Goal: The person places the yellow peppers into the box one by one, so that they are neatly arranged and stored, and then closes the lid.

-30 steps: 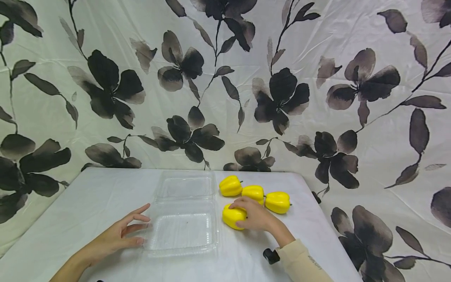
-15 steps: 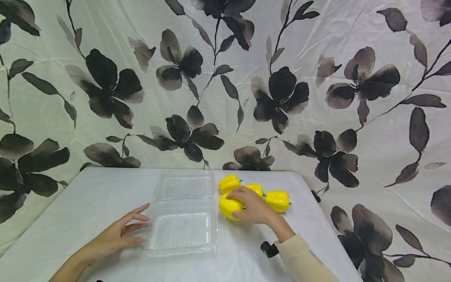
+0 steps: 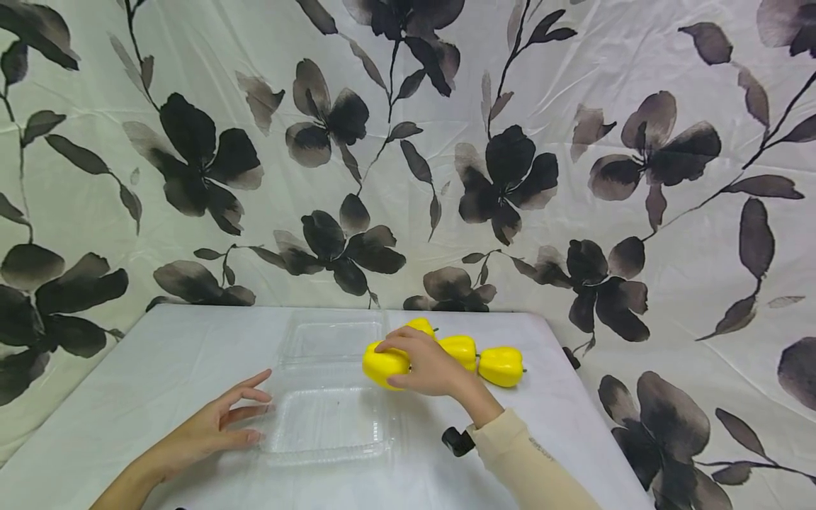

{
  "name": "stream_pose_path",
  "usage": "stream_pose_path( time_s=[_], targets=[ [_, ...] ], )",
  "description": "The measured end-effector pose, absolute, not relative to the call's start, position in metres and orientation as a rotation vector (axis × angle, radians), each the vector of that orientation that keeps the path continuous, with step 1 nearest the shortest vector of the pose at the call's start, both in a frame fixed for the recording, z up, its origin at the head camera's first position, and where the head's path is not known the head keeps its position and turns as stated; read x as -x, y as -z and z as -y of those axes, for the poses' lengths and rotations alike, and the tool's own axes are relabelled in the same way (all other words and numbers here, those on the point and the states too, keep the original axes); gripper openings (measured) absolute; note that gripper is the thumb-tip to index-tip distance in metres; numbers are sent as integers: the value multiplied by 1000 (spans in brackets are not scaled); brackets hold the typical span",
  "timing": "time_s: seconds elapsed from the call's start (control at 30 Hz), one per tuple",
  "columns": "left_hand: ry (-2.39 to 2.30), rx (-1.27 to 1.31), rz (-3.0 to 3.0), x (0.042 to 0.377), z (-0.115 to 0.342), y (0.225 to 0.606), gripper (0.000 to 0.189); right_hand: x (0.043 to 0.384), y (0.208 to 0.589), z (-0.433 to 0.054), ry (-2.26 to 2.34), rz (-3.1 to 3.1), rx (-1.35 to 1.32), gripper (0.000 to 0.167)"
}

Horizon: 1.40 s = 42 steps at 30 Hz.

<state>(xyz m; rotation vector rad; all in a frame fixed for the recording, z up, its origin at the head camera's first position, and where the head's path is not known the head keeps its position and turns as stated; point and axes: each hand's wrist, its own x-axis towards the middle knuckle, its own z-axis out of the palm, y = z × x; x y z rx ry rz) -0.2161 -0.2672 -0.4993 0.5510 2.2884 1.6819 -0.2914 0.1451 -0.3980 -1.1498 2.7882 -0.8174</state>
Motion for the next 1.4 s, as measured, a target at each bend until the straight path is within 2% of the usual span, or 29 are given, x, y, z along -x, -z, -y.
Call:
stream_pose_path(
  time_s=[1.4],
  targets=[
    [-1666, -543, -2261, 217, 263, 497, 56, 296, 415, -43, 760, -2635, 1228, 44]
  ],
)
